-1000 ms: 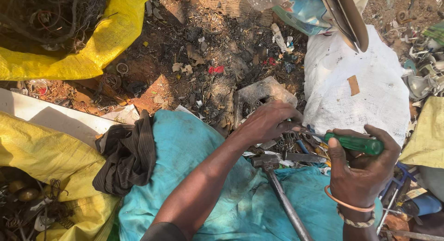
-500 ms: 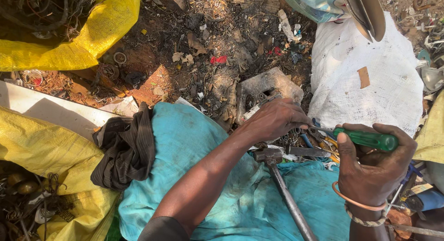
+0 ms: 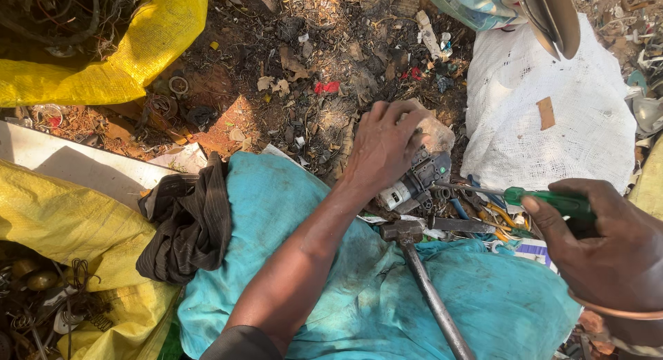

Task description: The person sits on the ground and dismantles a small electric motor resting on a stone slab. They use a screwdriver to pry at the motor housing and a hammer to strike it, working the casing apart by hand.

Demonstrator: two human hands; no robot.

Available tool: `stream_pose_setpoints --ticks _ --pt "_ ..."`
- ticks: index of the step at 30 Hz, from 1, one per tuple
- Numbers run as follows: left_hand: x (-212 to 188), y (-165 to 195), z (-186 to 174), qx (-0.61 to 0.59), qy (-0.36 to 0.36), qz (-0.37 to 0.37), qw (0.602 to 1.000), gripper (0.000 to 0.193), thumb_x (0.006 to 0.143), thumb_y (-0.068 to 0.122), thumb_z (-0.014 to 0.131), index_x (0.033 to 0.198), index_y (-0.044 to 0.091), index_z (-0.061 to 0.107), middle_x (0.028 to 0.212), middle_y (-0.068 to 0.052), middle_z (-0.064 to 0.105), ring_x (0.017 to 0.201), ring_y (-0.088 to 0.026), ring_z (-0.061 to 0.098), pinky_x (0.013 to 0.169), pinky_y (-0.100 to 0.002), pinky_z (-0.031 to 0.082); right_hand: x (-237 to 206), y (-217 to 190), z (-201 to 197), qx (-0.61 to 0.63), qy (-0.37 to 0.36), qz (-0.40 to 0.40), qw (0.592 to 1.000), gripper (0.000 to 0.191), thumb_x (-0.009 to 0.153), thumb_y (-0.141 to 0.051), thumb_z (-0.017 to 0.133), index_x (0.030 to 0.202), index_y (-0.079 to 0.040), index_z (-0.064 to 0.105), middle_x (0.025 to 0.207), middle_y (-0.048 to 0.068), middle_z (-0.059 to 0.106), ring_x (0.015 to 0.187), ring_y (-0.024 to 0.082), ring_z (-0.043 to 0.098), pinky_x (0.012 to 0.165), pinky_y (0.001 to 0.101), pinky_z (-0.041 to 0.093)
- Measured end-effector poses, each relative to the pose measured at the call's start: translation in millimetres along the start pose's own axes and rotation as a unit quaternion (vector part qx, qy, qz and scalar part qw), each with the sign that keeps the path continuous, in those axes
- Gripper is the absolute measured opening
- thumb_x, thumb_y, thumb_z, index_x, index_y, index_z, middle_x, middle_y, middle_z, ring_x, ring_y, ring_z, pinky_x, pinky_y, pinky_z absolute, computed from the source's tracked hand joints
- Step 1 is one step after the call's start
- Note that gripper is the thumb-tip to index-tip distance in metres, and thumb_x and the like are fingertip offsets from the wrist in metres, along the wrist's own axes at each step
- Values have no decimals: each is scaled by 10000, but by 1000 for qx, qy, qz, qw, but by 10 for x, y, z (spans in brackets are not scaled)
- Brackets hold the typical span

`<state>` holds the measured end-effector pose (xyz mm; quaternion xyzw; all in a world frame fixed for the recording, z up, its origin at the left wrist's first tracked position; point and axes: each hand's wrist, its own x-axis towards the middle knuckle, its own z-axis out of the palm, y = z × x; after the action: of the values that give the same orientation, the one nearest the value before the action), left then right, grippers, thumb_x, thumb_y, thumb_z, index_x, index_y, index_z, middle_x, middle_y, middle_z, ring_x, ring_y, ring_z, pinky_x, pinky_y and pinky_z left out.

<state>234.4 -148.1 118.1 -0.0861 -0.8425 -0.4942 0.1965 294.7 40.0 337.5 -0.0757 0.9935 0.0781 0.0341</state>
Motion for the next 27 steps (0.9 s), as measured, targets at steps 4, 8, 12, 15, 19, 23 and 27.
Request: stream_pose_setpoints --ticks 4,8,12,15,19,23,27 --pt "-39 -132 5 81 -139 -111 981 452 913 472 669 1053 44 712 1015 -202 689 980 -375 646 796 -525 514 350 291 -31 -164 -326 94 926 436 968 -476 679 1220 -126 740 707 57 755 589 145 740 549 255 582" --pt "-78 -209 104 52 -183 -140 972 446 1039 459 532 1041 43 691 918 -198 709 892 -390 701 767 -534 538 604 426 74 78 -448 272 848 463 1000 -329 723 1408 -128 636 710 230 707 471 308 582 491 462 465" --pt "-93 -275 198 55 -112 -109 986 354 996 369 554 989 50 707 863 -178 720 840 -382 711 708 -521 549 751 342 324 116 -484 311 810 481 998 -306 703 1438 -130 617 714 111 681 483 200 545 476 397 469" --pt "-75 -298 260 62 -85 -118 987 343 997 345 570 927 45 719 850 -182 722 821 -371 711 664 -500 559 769 282 450 124 -482 324 804 458 962 -240 741 1369 -38 685 710 98 676 531 133 540 496 321 473" --pt "-19 -315 312 68 -68 -142 985 352 998 326 574 862 40 728 840 -181 725 812 -356 717 624 -487 560 899 320 518 114 -470 416 770 432 952 -275 731 1336 -76 720 629 121 519 524 199 413 535 388 320" --pt "47 -335 315 63 -65 -159 983 360 1034 303 559 865 33 726 852 -185 725 806 -354 717 632 -479 567 987 370 600 36 -490 308 815 405 961 -340 777 1306 -128 769 603 114 531 534 185 479 521 373 417" --pt "85 -308 285 57 -117 -190 973 399 1058 295 518 837 34 723 800 -175 720 745 -329 718 536 -459 558 830 358 517 -233 -415 -86 875 448 880 -447 704 1295 -282 737 624 -26 667 562 110 687 612 289 543"
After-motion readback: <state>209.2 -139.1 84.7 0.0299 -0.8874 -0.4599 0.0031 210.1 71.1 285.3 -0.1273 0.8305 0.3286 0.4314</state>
